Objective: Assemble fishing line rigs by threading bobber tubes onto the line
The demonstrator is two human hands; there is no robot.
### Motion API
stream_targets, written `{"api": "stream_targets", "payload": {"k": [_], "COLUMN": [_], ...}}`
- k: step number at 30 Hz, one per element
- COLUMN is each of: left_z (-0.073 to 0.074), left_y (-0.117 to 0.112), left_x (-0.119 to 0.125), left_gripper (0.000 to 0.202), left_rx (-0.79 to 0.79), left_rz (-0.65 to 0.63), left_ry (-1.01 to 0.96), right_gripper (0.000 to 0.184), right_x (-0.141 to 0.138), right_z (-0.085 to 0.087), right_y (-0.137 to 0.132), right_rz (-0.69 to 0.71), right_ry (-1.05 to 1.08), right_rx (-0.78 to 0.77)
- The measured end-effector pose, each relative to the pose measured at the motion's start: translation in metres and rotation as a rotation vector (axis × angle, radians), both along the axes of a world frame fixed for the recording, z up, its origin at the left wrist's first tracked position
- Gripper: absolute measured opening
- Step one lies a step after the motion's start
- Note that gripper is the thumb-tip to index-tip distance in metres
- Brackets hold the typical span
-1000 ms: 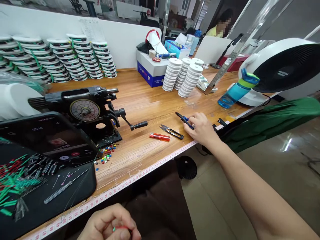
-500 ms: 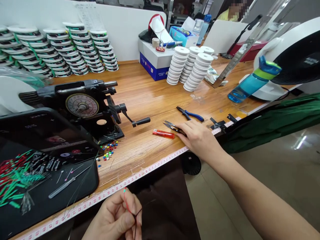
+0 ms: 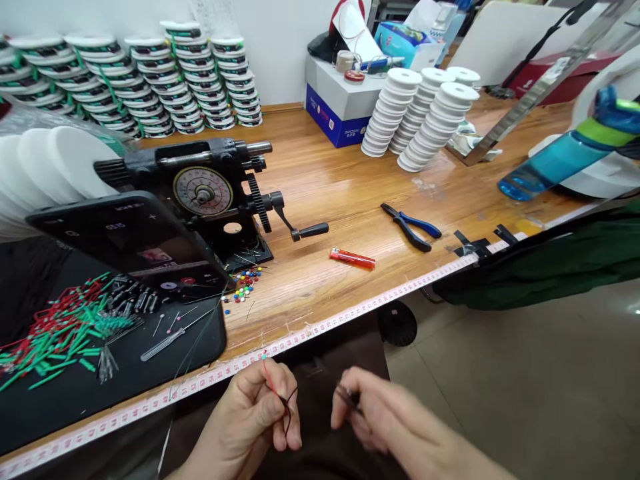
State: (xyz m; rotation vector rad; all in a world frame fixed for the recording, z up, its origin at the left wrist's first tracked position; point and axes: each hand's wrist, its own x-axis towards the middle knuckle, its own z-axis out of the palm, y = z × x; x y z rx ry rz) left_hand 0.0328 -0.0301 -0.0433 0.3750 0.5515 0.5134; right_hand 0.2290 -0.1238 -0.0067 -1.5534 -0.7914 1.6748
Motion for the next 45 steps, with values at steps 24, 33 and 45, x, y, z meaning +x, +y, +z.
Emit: {"api": "stream_targets", "payload": {"k": [24, 33, 45], "left_z": [0.0, -0.02, -0.017], "left_y": [-0.006, -0.012, -0.011], "left_x": [0.004, -0.007, -0.006], "left_gripper": [0.034, 0.019, 0.012], "left_rx": [0.038, 0.178, 0.187], "left_rz": [-0.06, -0.039, 0.015], "left_ry": [0.045, -0.187, -0.144], "right_gripper": [0.055, 0.027, 0.029], "right_x": [-0.027, 0.097, 0.055], "right_z": [-0.023, -0.03, -0.029], "right_y": [-0.006, 0.124, 0.11], "right_rz": [0.016, 0.042, 0.015], "right_ry": [-0.172, -1.631, -1.357], "right_rx": [0.177, 0.64, 0.76]}}
